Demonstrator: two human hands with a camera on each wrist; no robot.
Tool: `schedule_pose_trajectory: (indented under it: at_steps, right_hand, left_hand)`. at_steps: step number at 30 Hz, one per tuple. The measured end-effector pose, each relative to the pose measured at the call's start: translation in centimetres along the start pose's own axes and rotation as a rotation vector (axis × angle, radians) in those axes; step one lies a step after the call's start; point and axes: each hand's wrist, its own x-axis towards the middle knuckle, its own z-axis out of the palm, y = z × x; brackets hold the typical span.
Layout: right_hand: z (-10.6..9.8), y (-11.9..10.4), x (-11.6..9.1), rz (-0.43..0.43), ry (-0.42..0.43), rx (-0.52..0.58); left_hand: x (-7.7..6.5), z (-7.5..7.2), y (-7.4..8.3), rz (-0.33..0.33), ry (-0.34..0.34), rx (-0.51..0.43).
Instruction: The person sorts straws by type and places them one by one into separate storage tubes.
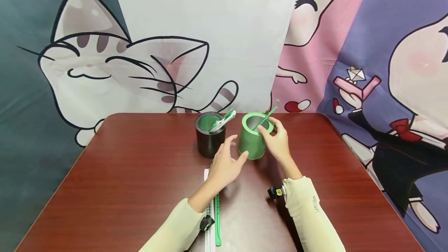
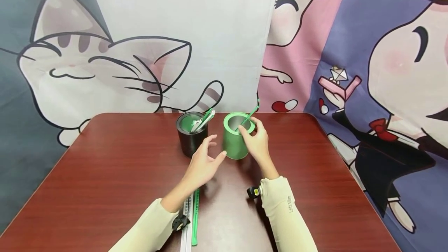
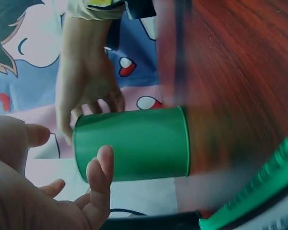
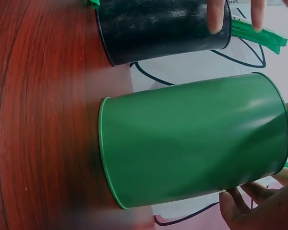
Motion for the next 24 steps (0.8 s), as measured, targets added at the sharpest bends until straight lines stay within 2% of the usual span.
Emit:
schedule_pose_trajectory:
  at_steps: [7,10,14,17,19,24]
  right_hand:
    - [0.9,4.5,1.4,0.035,0.04,0.021]
    - [1.2,5.1,1.6,0.039,0.059,0.017]
    - [1.2,5.2,1.6,0.035,0.082,-0.007]
    - [1.3,5.3,1.4,0.04,0.091,-0.027]
    - [1.4,5.3,1.3,0.04,0.095,-0.033]
    - [1.5,5.3,1.1,0.027,0.104,-0.049]
  left_hand:
    - [-1.3,-2.3,-0.9,-0.066,-0.021,0.016]
    - [-1.4,-3.3,-1.6,-0.122,-0.052,0.111]
    - [-1.7,-4.2,-2.3,-0.2,-0.15,0.231]
    - [-2.0,-4.4,-2.9,-0.232,-0.216,0.279]
    - [-2.2,-4.1,-3.3,-0.243,-0.235,0.314]
    - [-2.0,-3.1,-4.5,-0.267,-0.214,0.449]
